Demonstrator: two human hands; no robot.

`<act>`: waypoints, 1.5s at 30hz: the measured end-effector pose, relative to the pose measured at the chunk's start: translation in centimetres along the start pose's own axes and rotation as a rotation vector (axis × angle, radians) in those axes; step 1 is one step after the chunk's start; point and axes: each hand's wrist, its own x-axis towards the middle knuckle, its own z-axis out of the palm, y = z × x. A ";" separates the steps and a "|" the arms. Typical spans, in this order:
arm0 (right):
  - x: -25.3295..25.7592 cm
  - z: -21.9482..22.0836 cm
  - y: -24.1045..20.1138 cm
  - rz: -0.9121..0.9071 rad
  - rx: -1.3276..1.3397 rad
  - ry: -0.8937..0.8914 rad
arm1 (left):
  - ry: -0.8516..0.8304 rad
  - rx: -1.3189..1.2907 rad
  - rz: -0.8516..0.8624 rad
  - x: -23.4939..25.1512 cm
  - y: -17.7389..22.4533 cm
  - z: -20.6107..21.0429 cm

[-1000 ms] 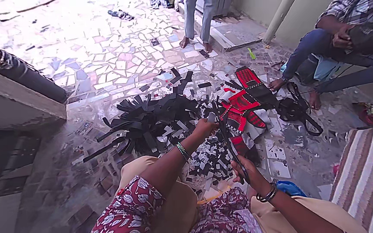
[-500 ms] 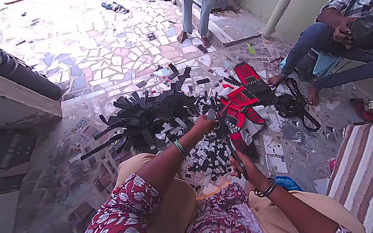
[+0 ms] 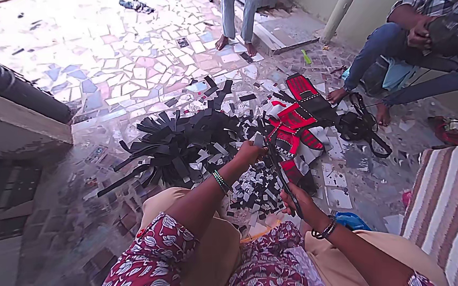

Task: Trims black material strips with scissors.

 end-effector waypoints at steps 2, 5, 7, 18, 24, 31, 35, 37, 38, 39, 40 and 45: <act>0.0 -0.1 -0.1 -0.013 0.004 0.002 | -0.006 0.002 0.022 -0.6 0.2 0.3; -0.1 -0.1 -0.3 -0.014 0.028 -0.001 | -0.008 -0.004 0.042 -0.9 0.3 0.5; -0.1 -0.1 -0.6 0.006 0.057 0.000 | -0.008 0.000 0.041 -0.8 0.3 0.5; 0.0 0.3 0.0 -0.027 0.032 0.022 | -0.023 0.008 0.044 -0.7 0.1 0.4; -0.1 0.2 -0.3 -0.005 0.084 0.018 | -0.029 0.028 0.057 -1.2 0.0 0.9; -0.7 0.4 -1.2 0.025 0.153 0.011 | -0.036 0.064 0.041 -1.2 0.1 0.9; -1.1 0.7 -1.3 0.022 0.183 0.022 | -0.039 0.079 0.029 -1.2 -0.3 0.6; -1.3 0.7 -1.3 0.035 0.203 0.025 | -0.049 0.112 0.005 -1.4 -0.7 0.6; -1.3 0.6 -1.3 0.037 0.211 0.026 | -0.053 0.129 -0.008 -1.6 -0.7 0.6; -1.3 0.5 -1.3 0.034 0.223 0.032 | -0.056 0.153 -0.016 -1.9 -0.6 0.7; -1.3 0.4 -1.3 0.033 0.236 0.039 | -0.066 0.179 -0.026 -2.3 -0.4 0.8; -1.2 -0.6 -2.1 0.040 0.274 0.061 | -0.134 0.214 -0.037 -1.1 -1.2 0.8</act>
